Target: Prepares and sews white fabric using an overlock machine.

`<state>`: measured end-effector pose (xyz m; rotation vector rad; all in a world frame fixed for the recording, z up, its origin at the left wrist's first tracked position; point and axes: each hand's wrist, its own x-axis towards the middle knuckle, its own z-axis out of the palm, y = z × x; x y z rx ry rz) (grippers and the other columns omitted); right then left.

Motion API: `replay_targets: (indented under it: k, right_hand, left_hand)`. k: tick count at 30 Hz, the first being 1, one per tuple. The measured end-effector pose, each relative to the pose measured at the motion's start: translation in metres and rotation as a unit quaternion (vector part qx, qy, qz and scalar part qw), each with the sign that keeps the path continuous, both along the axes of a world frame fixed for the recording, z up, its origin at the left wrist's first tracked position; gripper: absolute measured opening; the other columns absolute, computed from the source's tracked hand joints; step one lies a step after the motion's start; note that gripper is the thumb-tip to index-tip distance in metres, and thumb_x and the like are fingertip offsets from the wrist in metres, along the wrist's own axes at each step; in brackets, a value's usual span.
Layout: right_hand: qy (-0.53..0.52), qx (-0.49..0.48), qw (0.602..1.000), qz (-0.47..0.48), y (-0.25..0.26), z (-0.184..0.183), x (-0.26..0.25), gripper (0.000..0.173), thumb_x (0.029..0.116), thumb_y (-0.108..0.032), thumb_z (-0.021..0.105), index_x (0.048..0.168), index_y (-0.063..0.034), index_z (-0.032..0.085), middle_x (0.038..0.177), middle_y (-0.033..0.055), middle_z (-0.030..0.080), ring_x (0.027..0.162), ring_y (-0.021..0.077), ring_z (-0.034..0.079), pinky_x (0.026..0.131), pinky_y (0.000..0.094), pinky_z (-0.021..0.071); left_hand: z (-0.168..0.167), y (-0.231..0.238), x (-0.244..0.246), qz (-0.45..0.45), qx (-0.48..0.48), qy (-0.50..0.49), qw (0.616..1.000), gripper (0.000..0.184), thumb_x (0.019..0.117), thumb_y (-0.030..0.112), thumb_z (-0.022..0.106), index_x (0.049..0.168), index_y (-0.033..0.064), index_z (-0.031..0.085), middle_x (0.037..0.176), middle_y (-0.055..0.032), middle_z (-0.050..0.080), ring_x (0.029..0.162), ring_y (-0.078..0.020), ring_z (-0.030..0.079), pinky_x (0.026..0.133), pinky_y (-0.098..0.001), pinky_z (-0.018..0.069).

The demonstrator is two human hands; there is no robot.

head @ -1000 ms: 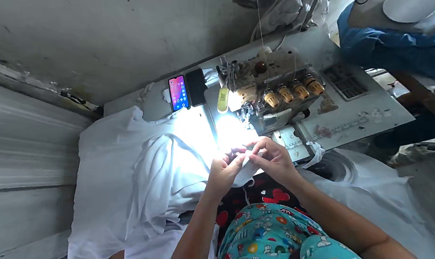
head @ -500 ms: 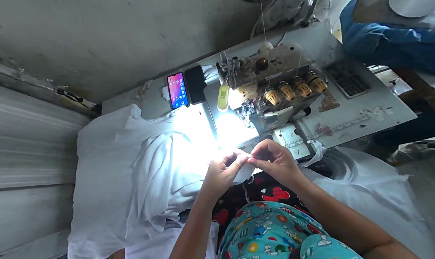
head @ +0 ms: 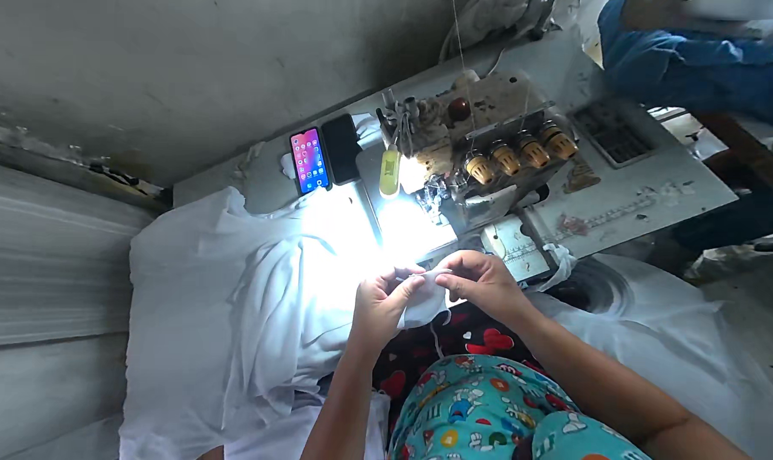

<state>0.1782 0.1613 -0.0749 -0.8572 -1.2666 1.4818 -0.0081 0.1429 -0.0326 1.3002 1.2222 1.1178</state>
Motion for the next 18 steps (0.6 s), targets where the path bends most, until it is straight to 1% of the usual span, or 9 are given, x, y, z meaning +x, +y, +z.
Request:
replay_targets:
  k: [1,3,5,6,9,10,12,15,18]
  right_hand:
    - [0.008,-0.002,1.000,0.003,-0.0004,0.0008,-0.0003,0.005,0.0925,-0.010,0.070,0.096,-0.0061,0.071,0.080,-0.0091,0.070,0.063,-0.0031,0.063,0.060,0.0157,0.0551]
    - [0.022,-0.002,1.000,0.000,-0.0010,0.0018,-0.0011,0.001,0.0920,-0.009,0.071,0.093,-0.0078,0.071,0.078,-0.0104,0.070,0.062,-0.0036,0.063,0.059,0.0153,0.0547]
    - [0.025,-0.004,1.000,-0.005,-0.0009,0.0019,-0.0010,0.002,0.0910,-0.007,0.072,0.091,-0.0084,0.073,0.076,-0.0105,0.071,0.061,-0.0038,0.062,0.058,0.0149,0.0544]
    - [0.023,-0.005,1.000,-0.007,-0.0007,0.0020,-0.0006,0.002,0.0907,-0.007,0.072,0.090,-0.0081,0.073,0.077,-0.0102,0.071,0.061,-0.0037,0.063,0.058,0.0150,0.0546]
    - [0.018,-0.006,1.000,-0.008,-0.0002,0.0021,0.0003,0.003,0.0902,-0.005,0.072,0.091,-0.0075,0.073,0.079,-0.0094,0.072,0.062,-0.0035,0.063,0.058,0.0150,0.0550]
    - [0.017,-0.006,1.000,-0.007,-0.0006,0.0024,0.0005,0.004,0.0899,-0.004,0.072,0.092,-0.0072,0.073,0.080,-0.0090,0.072,0.063,-0.0034,0.064,0.059,0.0150,0.0551]
    - [0.016,-0.005,1.000,-0.007,-0.0013,0.0027,0.0013,0.004,0.0898,-0.004,0.072,0.093,-0.0066,0.074,0.082,-0.0085,0.073,0.064,-0.0035,0.064,0.059,0.0146,0.0548]
    - [0.013,0.002,1.000,-0.007,-0.0013,0.0027,0.0037,0.004,0.0897,-0.004,0.073,0.093,-0.0062,0.074,0.082,-0.0081,0.073,0.064,-0.0035,0.064,0.059,0.0143,0.0547]
    - [0.006,0.018,1.000,-0.011,-0.0016,0.0029,0.0048,0.003,0.0895,-0.006,0.073,0.092,-0.0070,0.074,0.081,-0.0093,0.072,0.064,-0.0044,0.063,0.059,0.0136,0.0537]
  left_hand:
    - [-0.0010,-0.0001,0.0002,0.003,0.002,-0.009,1.000,0.008,0.0915,-0.002,0.067,0.096,0.0031,0.070,0.085,0.0061,0.073,0.076,0.0012,0.068,0.073,-0.0173,0.0577]
    - [-0.0032,-0.0002,0.0002,0.007,0.009,-0.019,1.000,0.008,0.0891,-0.003,0.070,0.094,0.0032,0.071,0.083,0.0057,0.073,0.076,0.0002,0.069,0.074,-0.0181,0.0583]
    - [-0.0048,0.0002,-0.0006,0.011,0.013,-0.010,1.000,0.009,0.0873,-0.003,0.071,0.094,0.0032,0.070,0.083,0.0060,0.073,0.076,0.0006,0.068,0.073,-0.0176,0.0579]
    - [-0.0053,0.0005,-0.0010,0.013,0.011,-0.004,1.000,0.010,0.0865,-0.003,0.072,0.095,0.0027,0.070,0.083,0.0058,0.072,0.075,0.0007,0.068,0.072,-0.0172,0.0575]
    - [-0.0059,0.0009,-0.0013,0.015,0.000,-0.005,1.000,0.017,0.0856,-0.004,0.073,0.103,-0.0006,0.071,0.086,0.0033,0.074,0.077,-0.0005,0.069,0.075,-0.0183,0.0585]
    - [-0.0058,0.0009,-0.0007,0.016,-0.002,-0.010,1.000,0.018,0.0852,-0.005,0.073,0.103,-0.0012,0.071,0.086,0.0026,0.074,0.078,-0.0011,0.070,0.076,-0.0188,0.0589]
    - [-0.0060,0.0010,-0.0002,0.016,-0.001,-0.021,1.000,0.019,0.0842,-0.006,0.074,0.103,-0.0016,0.071,0.085,0.0017,0.075,0.077,-0.0021,0.070,0.075,-0.0194,0.0593]
    - [-0.0079,0.0015,-0.0009,0.014,0.005,-0.023,1.000,0.020,0.0827,-0.005,0.076,0.102,-0.0008,0.073,0.083,0.0030,0.074,0.074,-0.0011,0.068,0.073,-0.0181,0.0583]
    - [-0.0090,0.0022,-0.0018,0.012,0.007,-0.018,1.000,0.018,0.0836,-0.005,0.075,0.101,-0.0008,0.073,0.083,0.0027,0.074,0.074,-0.0009,0.068,0.073,-0.0181,0.0581]
